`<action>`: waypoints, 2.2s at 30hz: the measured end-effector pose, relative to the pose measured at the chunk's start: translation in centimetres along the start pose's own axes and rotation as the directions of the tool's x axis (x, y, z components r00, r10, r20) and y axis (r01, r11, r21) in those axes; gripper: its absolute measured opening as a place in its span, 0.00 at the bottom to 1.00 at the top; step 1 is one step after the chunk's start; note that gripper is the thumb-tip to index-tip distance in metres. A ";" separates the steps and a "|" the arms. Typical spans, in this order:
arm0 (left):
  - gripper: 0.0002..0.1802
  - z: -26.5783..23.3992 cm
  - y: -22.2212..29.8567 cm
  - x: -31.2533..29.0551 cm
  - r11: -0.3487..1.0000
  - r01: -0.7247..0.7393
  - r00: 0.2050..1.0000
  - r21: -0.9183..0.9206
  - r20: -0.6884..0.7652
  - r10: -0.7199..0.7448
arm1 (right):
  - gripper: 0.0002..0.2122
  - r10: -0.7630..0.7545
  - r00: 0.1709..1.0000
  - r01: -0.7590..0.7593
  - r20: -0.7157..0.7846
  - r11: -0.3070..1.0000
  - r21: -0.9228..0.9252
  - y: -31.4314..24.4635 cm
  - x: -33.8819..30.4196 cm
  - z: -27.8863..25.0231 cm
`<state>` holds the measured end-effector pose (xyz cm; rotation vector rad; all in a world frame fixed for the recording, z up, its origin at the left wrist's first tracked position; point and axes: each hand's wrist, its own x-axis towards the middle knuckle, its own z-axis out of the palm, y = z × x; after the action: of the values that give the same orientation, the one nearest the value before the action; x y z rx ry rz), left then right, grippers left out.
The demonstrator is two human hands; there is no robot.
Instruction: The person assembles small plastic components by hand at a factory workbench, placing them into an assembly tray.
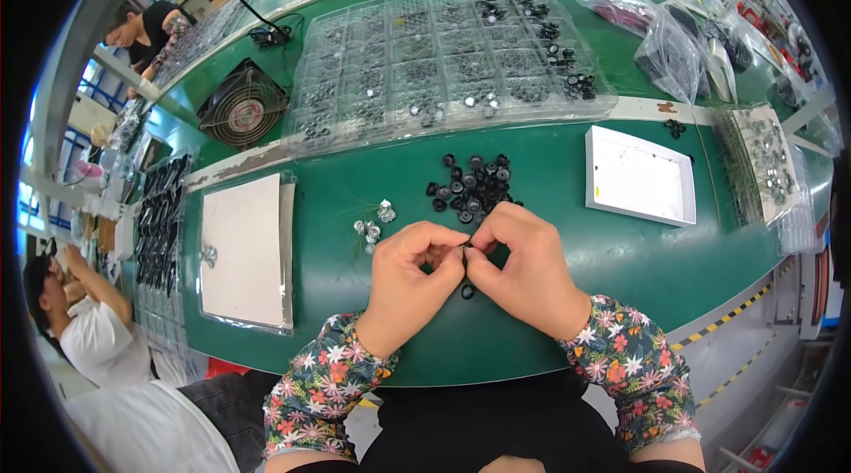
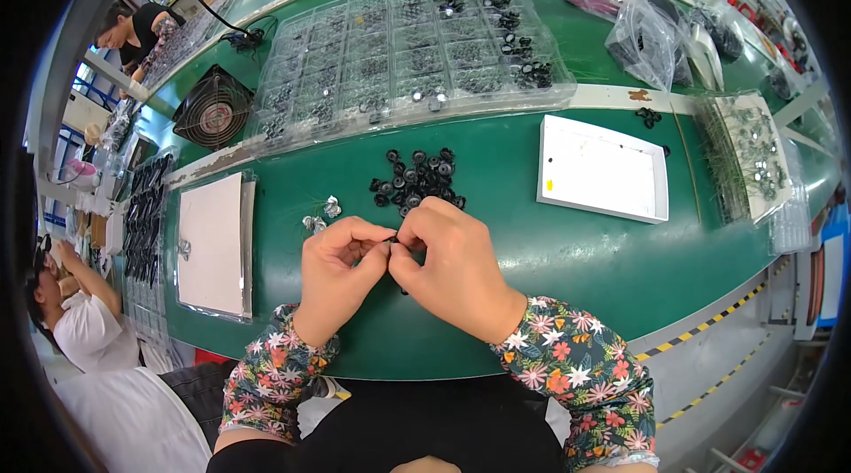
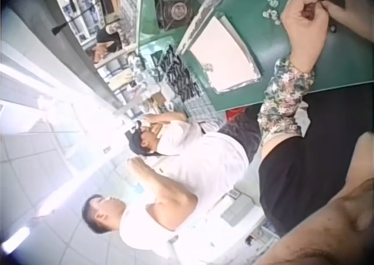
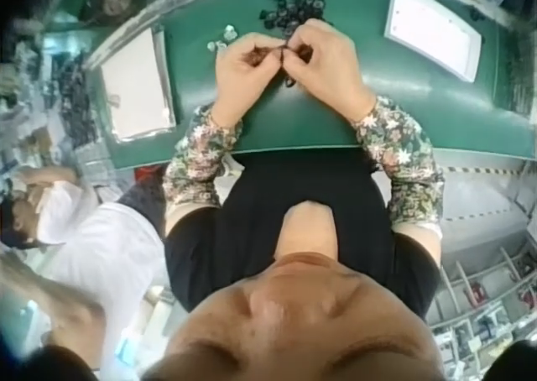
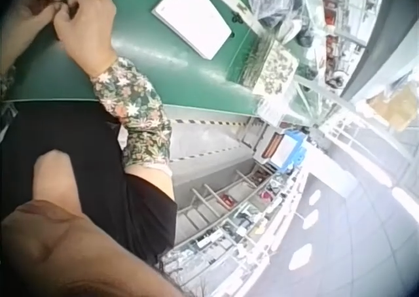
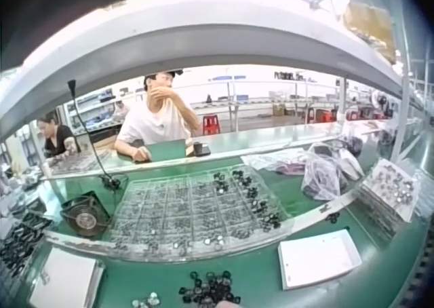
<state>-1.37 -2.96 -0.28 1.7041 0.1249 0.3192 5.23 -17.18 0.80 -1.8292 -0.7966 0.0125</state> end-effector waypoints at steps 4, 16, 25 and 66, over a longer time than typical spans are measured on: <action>0.12 -0.4 0.4 0.2 0.987 0.054 0.997 -0.153 0.055 -0.046 | 0.05 0.034 0.999 -0.036 0.021 0.996 0.086 0.6 0.2 -0.6; 0.13 -1.3 0.8 0.3 0.952 0.229 0.961 -0.203 0.204 -0.188 | 0.03 0.039 0.999 -0.041 0.029 0.995 0.089 -0.1 0.1 -0.9; 0.12 -0.1 -0.2 0.1 0.996 -0.018 0.999 -0.084 0.046 0.022 | 0.05 -0.114 0.993 0.110 -0.029 0.985 -0.135 0.4 -0.2 -0.1; 0.10 -1.9 0.1 0.6 0.962 -0.095 0.984 -0.256 0.121 0.129 | 0.06 -0.320 0.944 0.328 0.073 0.901 -0.284 -0.6 -0.4 -2.0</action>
<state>-1.34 -1.03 0.10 1.4796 -0.1104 0.2886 5.36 -18.95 1.94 -1.9510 -1.1638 -0.3151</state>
